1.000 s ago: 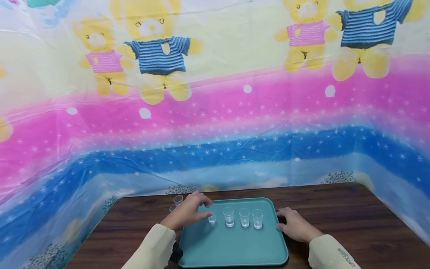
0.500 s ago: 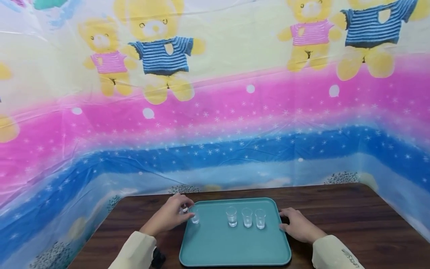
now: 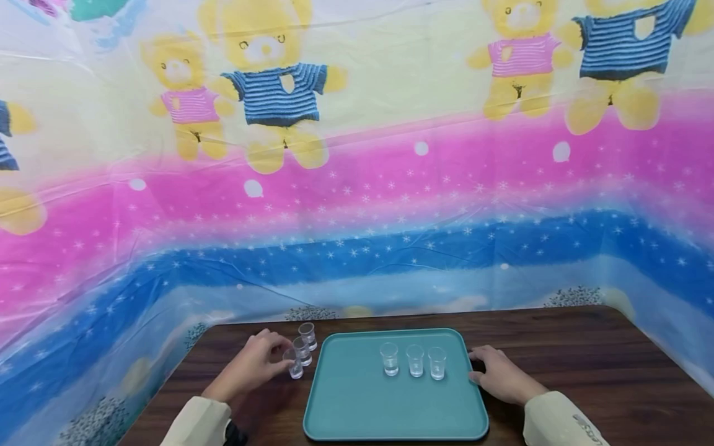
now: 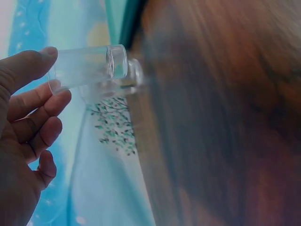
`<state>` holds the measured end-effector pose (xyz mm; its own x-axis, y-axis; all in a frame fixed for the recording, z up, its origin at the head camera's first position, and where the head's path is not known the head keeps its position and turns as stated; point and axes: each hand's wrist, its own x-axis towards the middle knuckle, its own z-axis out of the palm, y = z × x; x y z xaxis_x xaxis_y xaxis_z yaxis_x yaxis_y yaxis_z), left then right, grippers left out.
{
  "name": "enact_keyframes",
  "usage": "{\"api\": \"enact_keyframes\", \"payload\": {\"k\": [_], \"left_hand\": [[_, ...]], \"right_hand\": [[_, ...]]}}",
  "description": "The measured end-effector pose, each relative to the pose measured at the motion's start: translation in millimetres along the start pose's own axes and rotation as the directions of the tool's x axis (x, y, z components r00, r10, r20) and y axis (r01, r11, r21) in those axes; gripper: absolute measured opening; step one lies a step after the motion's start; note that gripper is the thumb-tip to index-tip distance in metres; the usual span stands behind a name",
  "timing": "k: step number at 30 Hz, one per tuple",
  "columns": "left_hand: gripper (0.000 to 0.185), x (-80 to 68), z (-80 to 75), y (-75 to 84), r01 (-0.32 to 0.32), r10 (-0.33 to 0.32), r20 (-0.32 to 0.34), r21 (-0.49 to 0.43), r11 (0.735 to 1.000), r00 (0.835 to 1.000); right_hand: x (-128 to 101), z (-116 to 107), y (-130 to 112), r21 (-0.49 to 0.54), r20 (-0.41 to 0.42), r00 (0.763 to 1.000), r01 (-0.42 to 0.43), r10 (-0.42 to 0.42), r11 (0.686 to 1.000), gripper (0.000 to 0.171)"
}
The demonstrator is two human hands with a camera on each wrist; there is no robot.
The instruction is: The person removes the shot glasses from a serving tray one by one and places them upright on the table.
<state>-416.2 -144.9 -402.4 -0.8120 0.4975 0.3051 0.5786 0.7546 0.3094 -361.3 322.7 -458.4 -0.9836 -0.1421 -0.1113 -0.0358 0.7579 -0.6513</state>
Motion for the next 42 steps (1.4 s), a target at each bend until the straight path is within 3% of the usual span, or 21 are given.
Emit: {"api": "enact_keyframes", "payload": {"k": [7,22,28,33,42], "left_hand": [[0.019,0.8,8.2,-6.6,0.023,-0.023,0.011,0.007,1.0,1.0],[0.02,3.7,9.7,-5.2,0.055,-0.055,0.022,-0.001,0.999,0.998],[0.02,4.1,11.5,-1.9,0.021,-0.018,-0.072,0.034,0.999,0.997],[0.023,9.5,11.5,7.5,-0.047,0.051,-0.128,0.032,0.998,0.99],[0.027,22.0,33.3,34.0,-0.175,0.175,-0.05,0.013,0.985,0.983]], "right_hand": [[0,1,2,0.008,0.002,1.0,-0.004,0.004,1.0,0.047],[-3,-2,1,0.009,-0.003,1.0,0.004,-0.004,1.0,0.048],[-4,-1,2,0.013,-0.006,1.0,0.002,-0.002,1.0,0.047],[-4,-1,2,0.013,-0.004,1.0,0.0,0.0,1.0,0.047],[-2,0,1,0.005,-0.006,1.0,-0.004,0.004,1.0,0.046]]}}
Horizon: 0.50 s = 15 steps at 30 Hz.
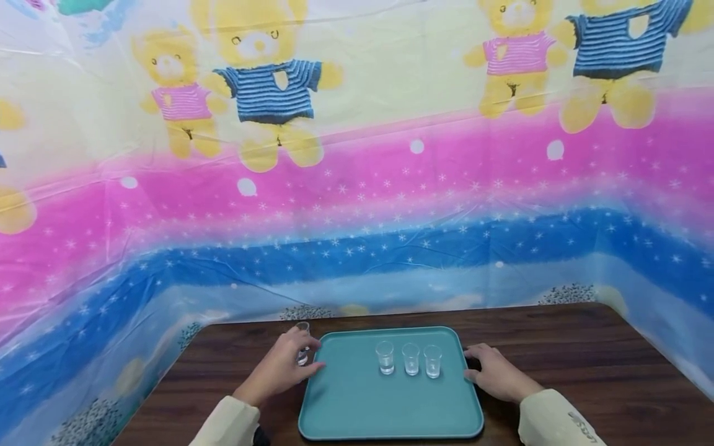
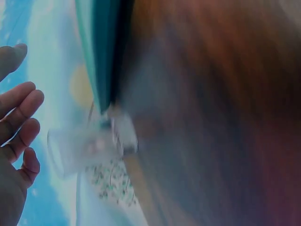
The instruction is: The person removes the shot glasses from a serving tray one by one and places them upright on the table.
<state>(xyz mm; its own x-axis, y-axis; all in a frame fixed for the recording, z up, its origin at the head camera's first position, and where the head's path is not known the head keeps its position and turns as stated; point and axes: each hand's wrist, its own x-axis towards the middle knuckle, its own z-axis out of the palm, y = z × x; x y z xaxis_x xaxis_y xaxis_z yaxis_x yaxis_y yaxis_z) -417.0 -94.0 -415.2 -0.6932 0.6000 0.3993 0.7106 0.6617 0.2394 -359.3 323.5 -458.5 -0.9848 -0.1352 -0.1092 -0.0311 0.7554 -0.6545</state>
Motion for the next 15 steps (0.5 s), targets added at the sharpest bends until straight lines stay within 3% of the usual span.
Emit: {"api": "enact_keyframes", "payload": {"k": [9,15], "left_hand": [[0.032,23.7,27.6,23.7,-0.101,0.101,0.028,-0.006,0.995,0.995],[0.035,38.5,39.2,37.3,-0.111,0.112,0.066,-0.007,0.994,0.992]], "right_hand": [[-2,-2,1,-0.008,-0.003,1.0,-0.006,0.006,1.0,0.045],[-2,-2,-1,0.004,0.0,1.0,-0.003,0.003,1.0,0.046]]}}
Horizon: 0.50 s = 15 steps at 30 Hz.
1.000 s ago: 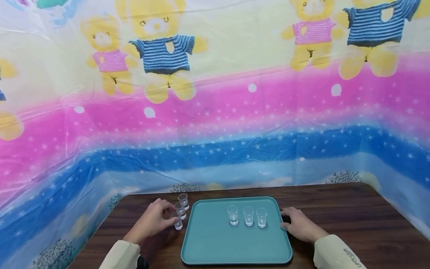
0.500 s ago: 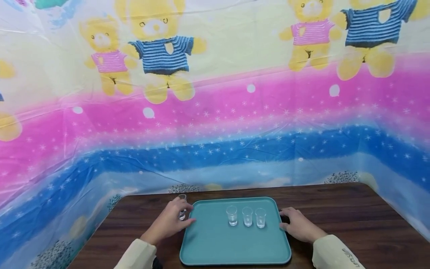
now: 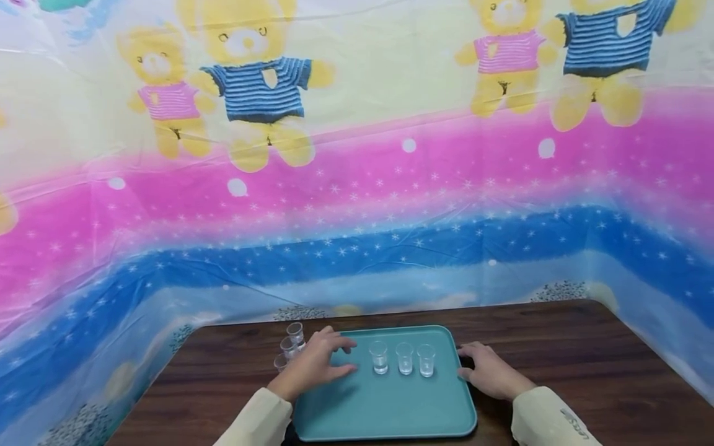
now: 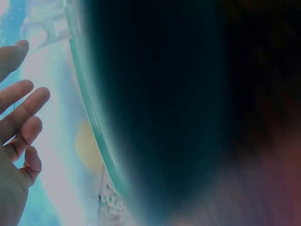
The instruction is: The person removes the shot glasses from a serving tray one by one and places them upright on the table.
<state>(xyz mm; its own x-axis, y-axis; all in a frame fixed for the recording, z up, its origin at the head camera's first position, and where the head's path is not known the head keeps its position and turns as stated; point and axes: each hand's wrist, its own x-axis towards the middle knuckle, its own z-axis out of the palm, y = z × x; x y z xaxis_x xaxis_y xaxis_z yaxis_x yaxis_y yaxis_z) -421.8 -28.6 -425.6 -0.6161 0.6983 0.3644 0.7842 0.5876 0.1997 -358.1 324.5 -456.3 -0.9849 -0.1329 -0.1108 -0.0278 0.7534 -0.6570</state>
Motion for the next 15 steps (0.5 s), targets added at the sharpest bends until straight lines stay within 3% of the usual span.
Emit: {"api": "enact_keyframes", "payload": {"k": [6,15], "left_hand": [[0.038,15.4,0.6,15.5,0.027,-0.027,0.081,0.003,1.0,0.996],[0.043,33.7,-2.6,30.7,0.095,-0.094,0.139,0.0,0.995,0.986]], "right_hand": [[1,1,0,0.006,0.001,1.0,0.007,-0.008,1.0,0.044],[-1,-1,0,0.007,-0.003,1.0,0.006,-0.006,1.0,0.044]]}}
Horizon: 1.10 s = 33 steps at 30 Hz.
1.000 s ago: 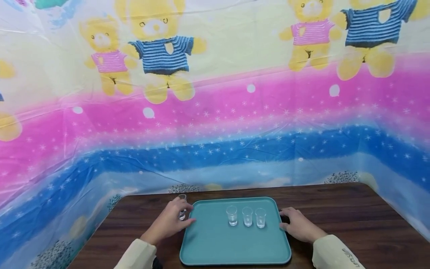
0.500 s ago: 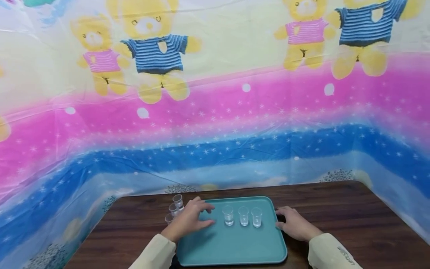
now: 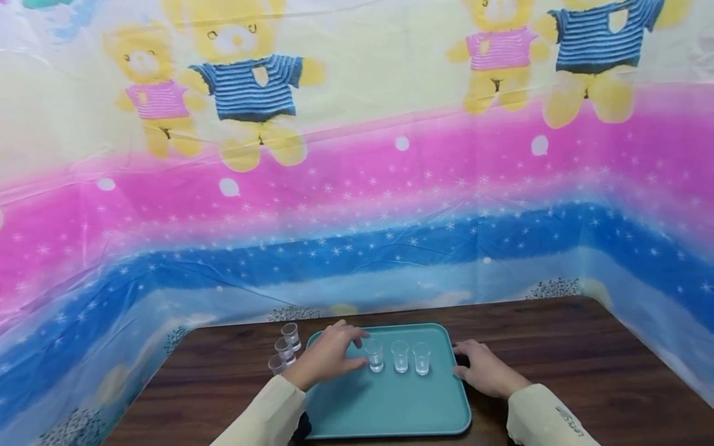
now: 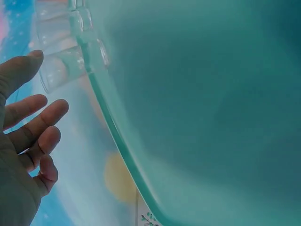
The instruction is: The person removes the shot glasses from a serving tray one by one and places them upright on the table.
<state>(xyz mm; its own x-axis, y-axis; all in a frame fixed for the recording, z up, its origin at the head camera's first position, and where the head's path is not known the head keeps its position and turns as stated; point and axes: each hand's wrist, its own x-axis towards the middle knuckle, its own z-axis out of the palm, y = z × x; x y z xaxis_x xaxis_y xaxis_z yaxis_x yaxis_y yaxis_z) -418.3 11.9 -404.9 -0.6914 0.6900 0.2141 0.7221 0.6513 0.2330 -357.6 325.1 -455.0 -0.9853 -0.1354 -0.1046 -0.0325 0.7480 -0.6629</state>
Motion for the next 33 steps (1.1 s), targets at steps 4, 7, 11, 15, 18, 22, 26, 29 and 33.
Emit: {"api": "enact_keyframes", "payload": {"k": [4,7,11,15,18,22,26,29,33], "left_hand": [[0.039,3.0,0.8,2.2,0.01,-0.01,0.0,0.001,1.0,1.0],[0.034,3.9,1.1,3.2,0.01,-0.01,-0.004,0.004,1.0,1.0],[0.03,5.0,0.7,4.2,0.012,-0.012,-0.008,0.001,1.0,1.0],[0.029,7.3,0.3,5.1,0.026,-0.026,0.004,-0.03,0.999,1.0],[0.03,9.4,0.6,6.0,0.055,-0.053,0.026,-0.071,0.996,0.998],[0.028,11.0,3.3,6.0,0.111,-0.103,0.068,-0.13,0.985,0.992],[0.026,9.7,5.3,4.8,0.141,-0.129,0.083,-0.164,0.976,0.988],[0.026,7.3,3.7,3.8,0.142,-0.132,0.067,-0.186,0.972,0.989],[0.028,2.7,-3.0,1.4,0.141,-0.134,0.047,-0.2,0.97,0.99]], "right_hand": [[1,1,-2,0.007,0.003,1.0,0.003,-0.003,1.0,0.044],[3,2,-3,0.009,0.005,1.0,0.001,-0.001,1.0,0.044],[3,2,-3,0.006,0.002,1.0,0.002,-0.002,1.0,0.044],[3,1,-3,0.008,0.001,1.0,0.003,-0.003,1.0,0.044],[3,0,-3,0.015,0.003,1.0,-0.003,0.003,1.0,0.043],[3,1,-1,0.021,0.008,1.0,-0.01,0.01,1.0,0.043],[4,3,1,0.024,0.011,1.0,-0.009,0.008,1.0,0.042],[3,2,2,0.033,0.01,1.0,-0.011,0.011,0.999,0.042],[1,0,3,0.034,0.004,1.0,-0.006,0.006,0.999,0.043]]}}
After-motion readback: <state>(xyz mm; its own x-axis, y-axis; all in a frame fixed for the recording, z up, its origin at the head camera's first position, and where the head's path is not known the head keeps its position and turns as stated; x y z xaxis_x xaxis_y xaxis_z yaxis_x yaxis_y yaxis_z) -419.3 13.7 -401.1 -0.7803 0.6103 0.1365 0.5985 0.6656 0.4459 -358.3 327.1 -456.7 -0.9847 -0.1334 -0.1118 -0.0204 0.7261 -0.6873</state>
